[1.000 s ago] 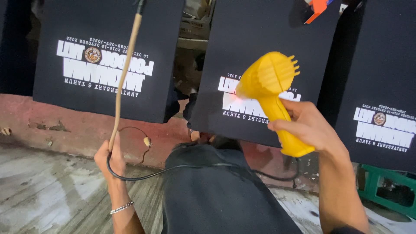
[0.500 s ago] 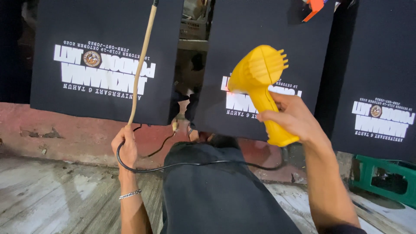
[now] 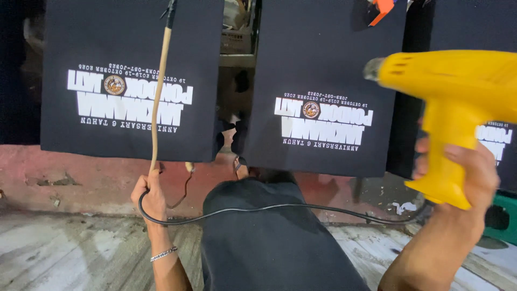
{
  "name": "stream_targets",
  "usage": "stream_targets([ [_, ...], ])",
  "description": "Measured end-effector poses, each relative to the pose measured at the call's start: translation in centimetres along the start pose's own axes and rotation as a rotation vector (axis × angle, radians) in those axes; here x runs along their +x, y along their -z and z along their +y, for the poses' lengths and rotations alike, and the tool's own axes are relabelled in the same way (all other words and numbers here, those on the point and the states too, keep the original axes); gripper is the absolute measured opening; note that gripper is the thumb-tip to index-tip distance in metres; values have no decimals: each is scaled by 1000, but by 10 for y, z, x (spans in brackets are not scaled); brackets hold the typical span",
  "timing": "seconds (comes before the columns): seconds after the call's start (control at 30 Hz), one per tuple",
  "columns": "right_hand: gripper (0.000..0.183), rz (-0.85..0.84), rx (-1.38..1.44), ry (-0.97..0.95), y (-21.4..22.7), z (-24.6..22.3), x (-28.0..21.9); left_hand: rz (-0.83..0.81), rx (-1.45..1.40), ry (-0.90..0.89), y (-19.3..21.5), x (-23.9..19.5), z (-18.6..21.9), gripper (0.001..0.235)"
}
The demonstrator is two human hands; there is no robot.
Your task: Using a handheld heat gun to dry screen-printed designs on a series of t-shirts.
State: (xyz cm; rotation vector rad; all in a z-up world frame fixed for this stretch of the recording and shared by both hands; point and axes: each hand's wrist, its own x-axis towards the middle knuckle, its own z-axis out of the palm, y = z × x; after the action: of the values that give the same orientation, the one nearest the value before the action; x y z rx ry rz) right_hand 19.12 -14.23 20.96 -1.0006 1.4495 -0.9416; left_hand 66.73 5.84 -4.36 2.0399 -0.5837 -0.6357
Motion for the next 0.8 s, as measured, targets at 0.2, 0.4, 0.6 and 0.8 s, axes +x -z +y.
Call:
stream_targets([
  [0.2,81,-73,52,103,45,12,-17,95,45,-83,18,16,-25,58],
  [0.4,81,-170,221,73,38,3,-17,188,162,-169,58,16,-42,63],
  [0.6,73,-298,380,115,61,20,1,122,136,95,61,-13,-21,57],
  [0.8,85,-506,636,405,129,79,7,-747,271,351,-30,-55,178,72],
])
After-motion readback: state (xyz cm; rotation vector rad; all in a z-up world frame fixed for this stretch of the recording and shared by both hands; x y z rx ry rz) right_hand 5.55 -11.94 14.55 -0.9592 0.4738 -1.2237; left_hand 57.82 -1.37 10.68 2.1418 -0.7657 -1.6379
